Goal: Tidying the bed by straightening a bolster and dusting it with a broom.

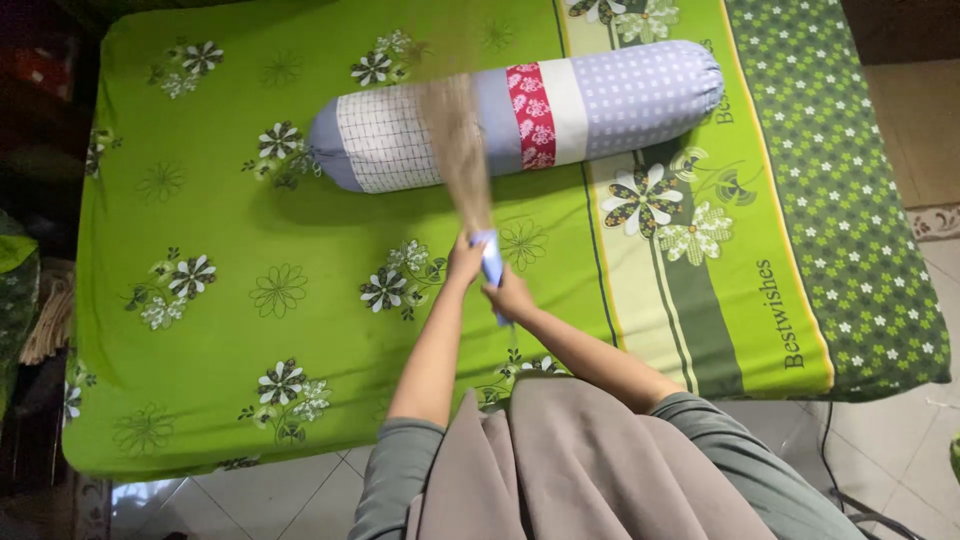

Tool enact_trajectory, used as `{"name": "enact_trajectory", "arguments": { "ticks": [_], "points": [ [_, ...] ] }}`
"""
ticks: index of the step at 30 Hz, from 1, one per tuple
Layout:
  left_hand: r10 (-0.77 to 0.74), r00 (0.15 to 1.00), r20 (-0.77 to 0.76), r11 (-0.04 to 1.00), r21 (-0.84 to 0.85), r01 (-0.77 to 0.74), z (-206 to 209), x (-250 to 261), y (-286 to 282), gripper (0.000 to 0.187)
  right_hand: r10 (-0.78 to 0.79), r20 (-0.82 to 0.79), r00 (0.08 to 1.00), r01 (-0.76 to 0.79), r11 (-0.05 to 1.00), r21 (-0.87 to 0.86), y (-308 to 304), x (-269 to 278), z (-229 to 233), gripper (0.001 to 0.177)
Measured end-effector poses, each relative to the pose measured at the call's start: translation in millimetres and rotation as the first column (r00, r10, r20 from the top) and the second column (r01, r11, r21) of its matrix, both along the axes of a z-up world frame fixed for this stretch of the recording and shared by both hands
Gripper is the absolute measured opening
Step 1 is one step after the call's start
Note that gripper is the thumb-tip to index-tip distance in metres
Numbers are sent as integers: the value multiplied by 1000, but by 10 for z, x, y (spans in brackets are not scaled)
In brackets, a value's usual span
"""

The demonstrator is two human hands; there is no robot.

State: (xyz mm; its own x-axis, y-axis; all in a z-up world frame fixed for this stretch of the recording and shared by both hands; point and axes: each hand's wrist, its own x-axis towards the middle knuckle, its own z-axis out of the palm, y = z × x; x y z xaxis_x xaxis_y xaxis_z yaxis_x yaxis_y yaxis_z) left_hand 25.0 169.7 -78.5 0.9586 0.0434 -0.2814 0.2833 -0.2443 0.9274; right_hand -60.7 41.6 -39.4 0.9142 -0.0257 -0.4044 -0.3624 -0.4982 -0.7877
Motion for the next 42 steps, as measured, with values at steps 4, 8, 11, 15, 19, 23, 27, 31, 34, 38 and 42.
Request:
{"name": "enact_trajectory", "arguments": {
  "ticks": [4,8,11,15,19,23,27,31,34,38,42],
  "points": [
    [11,919,-394,966,-232,-111,38,-426,333,70,285,10,959,-279,946,-164,-176,-111,164,58],
    [9,968,-251,960,-268,-78,-160,-497,278,78,443,-80,893,-447,853,-269,-466,-74,698,63],
    [66,973,-222,949,-288,-130,-42,-384,100,78,536,36,843,-478,779,-406,-602,58,864,56],
    [95,981,166,949,-312,-39,267,-214,-74,72,269,311,912,-200,951,-236,-565,28,841,61],
    [-10,982,188,976,-210,50,858,-176,-173,60,46,358,933,12,987,-158,-298,-46,720,55],
    [10,997,-77,993,119,-1,233,-292,-171,57,74,7,997,-73,994,-80,-254,-123,47,51],
    [39,973,-228,999,10,-37,98,-762,-209,51,380,48,924,-360,904,-229,-581,-394,-462,55],
    [-108,952,-288,965,-260,30,-140,-775,-235,44,382,32,924,-351,877,-327,-874,-563,-184,76],
    [-316,845,-431,916,-370,153,-265,-726,-216,39,485,-94,869,-476,770,-425,-1053,-469,224,54],
    [-317,842,-437,920,-359,160,-25,-509,-390,42,438,18,899,-375,791,-483,-1162,-285,592,56],
    [-131,987,98,979,-144,144,40,-43,-617,65,141,336,931,-27,946,-322,-947,-95,806,54]
  ]
}}
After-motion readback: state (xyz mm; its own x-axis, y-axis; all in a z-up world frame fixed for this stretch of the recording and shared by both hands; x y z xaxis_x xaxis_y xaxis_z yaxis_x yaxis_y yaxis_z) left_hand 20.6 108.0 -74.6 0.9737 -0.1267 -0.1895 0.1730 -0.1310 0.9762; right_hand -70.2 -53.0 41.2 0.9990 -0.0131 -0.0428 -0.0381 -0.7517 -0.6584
